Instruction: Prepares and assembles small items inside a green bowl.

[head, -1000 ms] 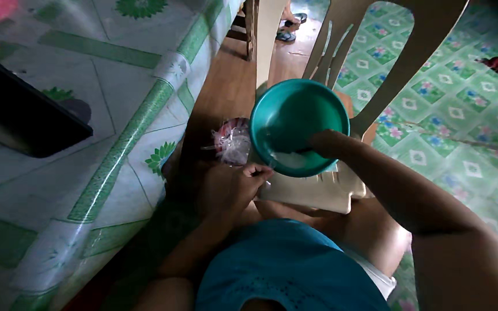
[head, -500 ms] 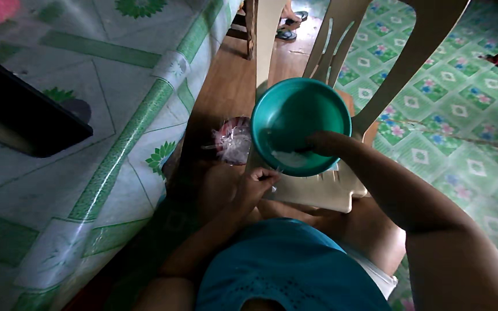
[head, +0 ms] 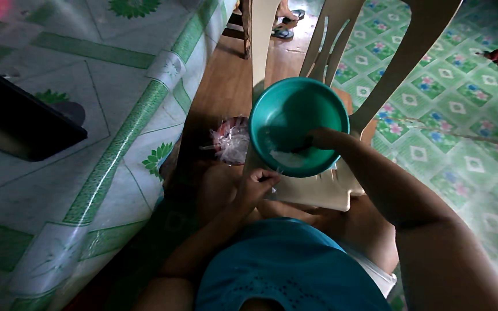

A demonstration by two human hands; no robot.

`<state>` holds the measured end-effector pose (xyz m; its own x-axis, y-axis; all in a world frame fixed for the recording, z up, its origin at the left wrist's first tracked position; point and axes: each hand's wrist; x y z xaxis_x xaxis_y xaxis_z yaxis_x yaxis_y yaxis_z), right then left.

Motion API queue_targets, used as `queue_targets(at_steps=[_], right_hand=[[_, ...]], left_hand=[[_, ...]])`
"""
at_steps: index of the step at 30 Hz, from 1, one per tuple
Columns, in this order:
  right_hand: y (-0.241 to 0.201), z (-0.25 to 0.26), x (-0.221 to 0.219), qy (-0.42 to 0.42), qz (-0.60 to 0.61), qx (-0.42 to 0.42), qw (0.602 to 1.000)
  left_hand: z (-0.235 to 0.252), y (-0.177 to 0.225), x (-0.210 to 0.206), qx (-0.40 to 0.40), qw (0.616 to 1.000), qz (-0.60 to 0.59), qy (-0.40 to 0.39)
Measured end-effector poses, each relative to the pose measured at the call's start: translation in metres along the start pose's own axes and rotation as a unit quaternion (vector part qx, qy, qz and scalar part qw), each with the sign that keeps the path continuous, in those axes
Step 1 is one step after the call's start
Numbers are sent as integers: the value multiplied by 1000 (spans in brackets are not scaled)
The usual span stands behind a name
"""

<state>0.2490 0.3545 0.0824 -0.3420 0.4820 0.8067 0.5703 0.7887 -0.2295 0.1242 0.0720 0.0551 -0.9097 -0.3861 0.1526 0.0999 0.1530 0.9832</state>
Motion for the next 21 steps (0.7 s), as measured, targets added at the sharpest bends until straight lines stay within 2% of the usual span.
queue_targets(at_steps=[4,8,13,17,21], right_hand=[[-10,-2,5,-27,36,-18,999],[-17,-7,-2,-14,-63,29,997],[-21,-23,2,50,-187,-27,981],[-21,-32,-2,35,-211,-26,976],[-13,-32,-12,56,-204,-8,977]], left_hand=[[-1,-2,-1,6,1000,-3,0],[-1,2,-4,23,1000,-13,-15],[3,3,-6,31,999,13,-12],[12,3,-11,45,997,-44,49],[20,2,-18,30,983,-86,157]])
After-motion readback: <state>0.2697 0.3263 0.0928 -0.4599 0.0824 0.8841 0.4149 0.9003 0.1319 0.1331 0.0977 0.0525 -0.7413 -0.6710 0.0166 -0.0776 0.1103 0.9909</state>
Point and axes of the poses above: each hand's wrist, its own z-axis towards the middle knuckle, its own x-axis out of the back of the hand, y = z × x, and after that the axes turned 1 degree about -y, right-handed
